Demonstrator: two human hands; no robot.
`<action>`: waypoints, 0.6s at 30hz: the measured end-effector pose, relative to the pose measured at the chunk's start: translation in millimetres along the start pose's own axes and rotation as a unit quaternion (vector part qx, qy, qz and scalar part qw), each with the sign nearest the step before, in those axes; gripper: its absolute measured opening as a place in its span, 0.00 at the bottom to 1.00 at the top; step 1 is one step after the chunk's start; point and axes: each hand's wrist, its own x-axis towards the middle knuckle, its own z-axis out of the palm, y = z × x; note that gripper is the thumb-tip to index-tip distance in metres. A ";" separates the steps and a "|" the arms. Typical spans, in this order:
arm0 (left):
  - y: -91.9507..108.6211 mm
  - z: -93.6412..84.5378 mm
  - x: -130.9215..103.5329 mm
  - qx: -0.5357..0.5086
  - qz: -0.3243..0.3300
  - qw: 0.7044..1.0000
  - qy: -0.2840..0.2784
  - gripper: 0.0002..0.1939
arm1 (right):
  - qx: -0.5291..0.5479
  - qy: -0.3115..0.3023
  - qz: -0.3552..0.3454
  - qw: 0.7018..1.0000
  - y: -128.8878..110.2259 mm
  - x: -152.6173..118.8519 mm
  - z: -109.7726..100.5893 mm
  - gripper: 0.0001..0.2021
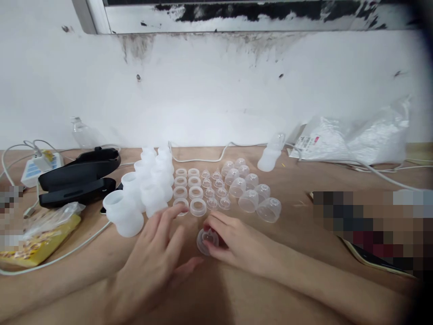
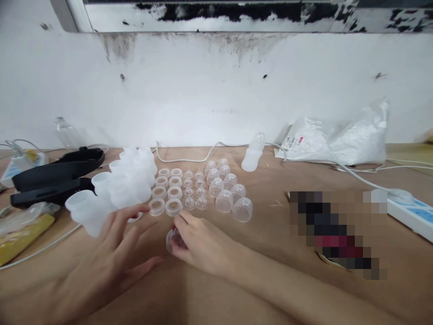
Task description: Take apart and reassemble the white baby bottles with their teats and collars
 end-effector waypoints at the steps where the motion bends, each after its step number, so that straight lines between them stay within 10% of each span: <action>1: 3.7 4.8 6.9 -0.029 0.002 0.999 -0.030 0.23 | 0.001 0.007 0.000 1.000 -1.3 1.0 1.4 0.04; 6: 5.6 27.5 24.5 -0.196 -0.070 0.965 -0.159 0.17 | 0.022 0.035 0.003 0.999 0.3 1.3 5.8 0.04; 14: 0.2 26.6 19.4 -0.216 -0.106 0.954 -0.179 0.20 | 0.247 0.089 0.185 0.947 23.1 1.0 9.1 0.09; 18: -1.6 31.6 18.9 -0.141 -0.081 0.975 -0.152 0.16 | 0.075 0.168 0.134 0.974 28.8 -3.8 0.7 0.04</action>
